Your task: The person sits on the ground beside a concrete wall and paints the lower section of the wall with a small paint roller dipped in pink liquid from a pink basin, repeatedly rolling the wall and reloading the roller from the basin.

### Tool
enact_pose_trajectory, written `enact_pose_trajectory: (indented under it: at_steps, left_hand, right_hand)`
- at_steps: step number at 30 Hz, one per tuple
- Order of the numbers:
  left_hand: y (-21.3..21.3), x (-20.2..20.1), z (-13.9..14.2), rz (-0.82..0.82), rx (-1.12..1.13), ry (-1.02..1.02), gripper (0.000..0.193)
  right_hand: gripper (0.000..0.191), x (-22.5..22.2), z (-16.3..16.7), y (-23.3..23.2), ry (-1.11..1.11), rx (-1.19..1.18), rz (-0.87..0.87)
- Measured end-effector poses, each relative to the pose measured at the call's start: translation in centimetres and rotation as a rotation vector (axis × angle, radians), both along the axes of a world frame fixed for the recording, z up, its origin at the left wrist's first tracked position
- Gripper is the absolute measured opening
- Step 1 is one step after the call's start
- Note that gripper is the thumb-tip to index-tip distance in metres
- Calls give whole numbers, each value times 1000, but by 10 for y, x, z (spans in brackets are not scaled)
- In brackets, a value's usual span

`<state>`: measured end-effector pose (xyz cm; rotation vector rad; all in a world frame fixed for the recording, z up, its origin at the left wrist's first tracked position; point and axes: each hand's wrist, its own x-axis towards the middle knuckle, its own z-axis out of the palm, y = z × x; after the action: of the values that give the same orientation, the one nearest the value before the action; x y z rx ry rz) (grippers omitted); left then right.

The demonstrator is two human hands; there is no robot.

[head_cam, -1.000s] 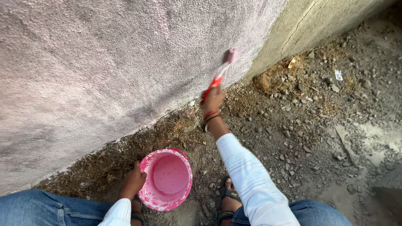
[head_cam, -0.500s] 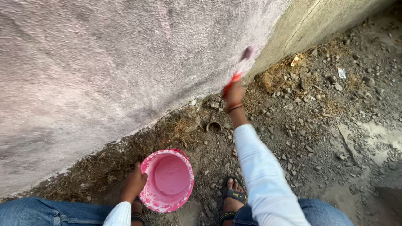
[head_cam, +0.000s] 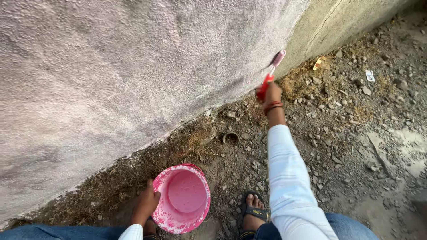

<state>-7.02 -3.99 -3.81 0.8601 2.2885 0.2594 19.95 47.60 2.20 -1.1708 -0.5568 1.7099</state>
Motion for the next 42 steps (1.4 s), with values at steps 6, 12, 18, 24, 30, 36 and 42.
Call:
enact_pose_trajectory:
  at_steps: [6,12,18,24,30,36,42]
  left_hand:
    - [3,-1,4,-12,2,48,74]
    - [7,0,7,-11,-49,80,75]
    - [2,1,6,-54,-26,137,75]
    - [0,-1,2,-48,26,80,75]
    - [1,-1,1,-29,56,73,74]
    - [1,-1,-3,-27,77,74,74]
    - [-2,-1,-2,-38,46,69,74]
  right_hand:
    - [22,-10,-19,-32,-151,16,-9]
    - [16,-87,-30,-155,-141,166,-49]
    - [12,-116,-38,-164,-89,133,-45]
    - [23,-43,-37,-63,-63,-100,110]
    - [37,-61,-39,-122,-154,-18,143]
    - [19,-105,-62,-202,-101,-51,211]
    - [26,-64,-61,-123,-19,-113,103]
